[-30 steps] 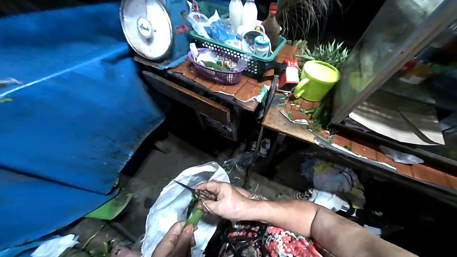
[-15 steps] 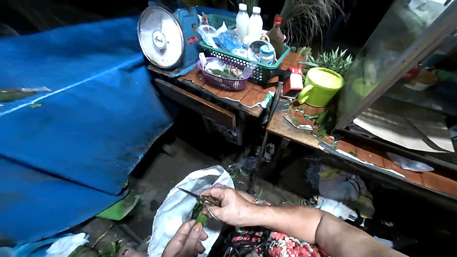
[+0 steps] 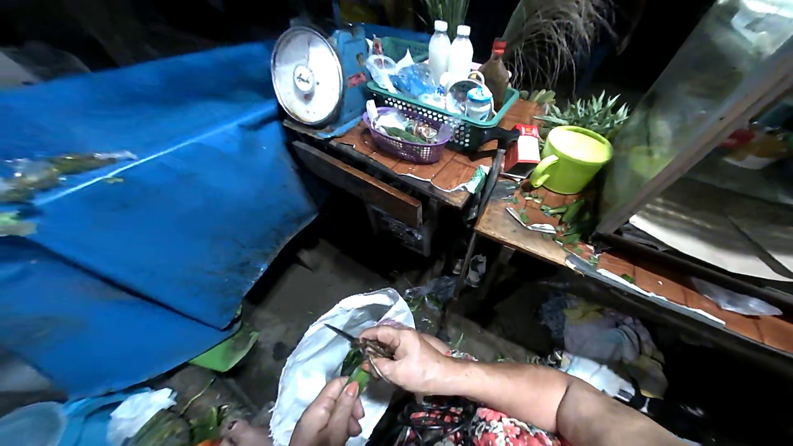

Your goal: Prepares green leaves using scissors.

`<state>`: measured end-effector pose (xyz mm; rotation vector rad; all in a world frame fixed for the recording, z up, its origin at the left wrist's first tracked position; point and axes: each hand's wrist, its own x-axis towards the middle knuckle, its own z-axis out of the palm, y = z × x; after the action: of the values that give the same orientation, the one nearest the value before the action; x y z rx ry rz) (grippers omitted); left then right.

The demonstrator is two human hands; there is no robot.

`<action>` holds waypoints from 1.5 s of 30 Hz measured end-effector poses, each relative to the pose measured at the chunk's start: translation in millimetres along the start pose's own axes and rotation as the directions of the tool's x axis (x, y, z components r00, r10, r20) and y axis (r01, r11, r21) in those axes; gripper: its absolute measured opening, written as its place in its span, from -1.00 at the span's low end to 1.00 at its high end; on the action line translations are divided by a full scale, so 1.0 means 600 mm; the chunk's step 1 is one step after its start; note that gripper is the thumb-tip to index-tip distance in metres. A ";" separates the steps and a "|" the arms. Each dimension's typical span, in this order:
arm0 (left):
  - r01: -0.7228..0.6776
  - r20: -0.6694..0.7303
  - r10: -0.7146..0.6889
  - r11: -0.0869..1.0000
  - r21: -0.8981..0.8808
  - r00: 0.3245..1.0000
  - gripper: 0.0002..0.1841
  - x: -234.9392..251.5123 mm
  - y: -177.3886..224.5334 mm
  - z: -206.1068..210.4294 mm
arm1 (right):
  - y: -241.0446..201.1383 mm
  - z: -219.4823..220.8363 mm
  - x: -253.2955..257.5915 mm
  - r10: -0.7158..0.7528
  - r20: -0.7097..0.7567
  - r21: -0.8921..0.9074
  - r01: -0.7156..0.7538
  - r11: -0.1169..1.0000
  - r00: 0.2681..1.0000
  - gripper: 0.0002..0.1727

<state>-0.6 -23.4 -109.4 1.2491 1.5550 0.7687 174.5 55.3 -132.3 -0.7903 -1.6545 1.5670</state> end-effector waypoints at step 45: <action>-0.059 -0.347 0.033 0.996 -0.064 0.937 -0.79 0.023 0.039 -0.007 | 0.248 -0.058 -0.007 0.471 0.090 -0.593 -0.333 0.733 0.878 -0.53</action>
<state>3.7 -3.1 -90.9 1.1422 1.7636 1.1136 199.6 82.4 -280.9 -1.4015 -2.2948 1.4967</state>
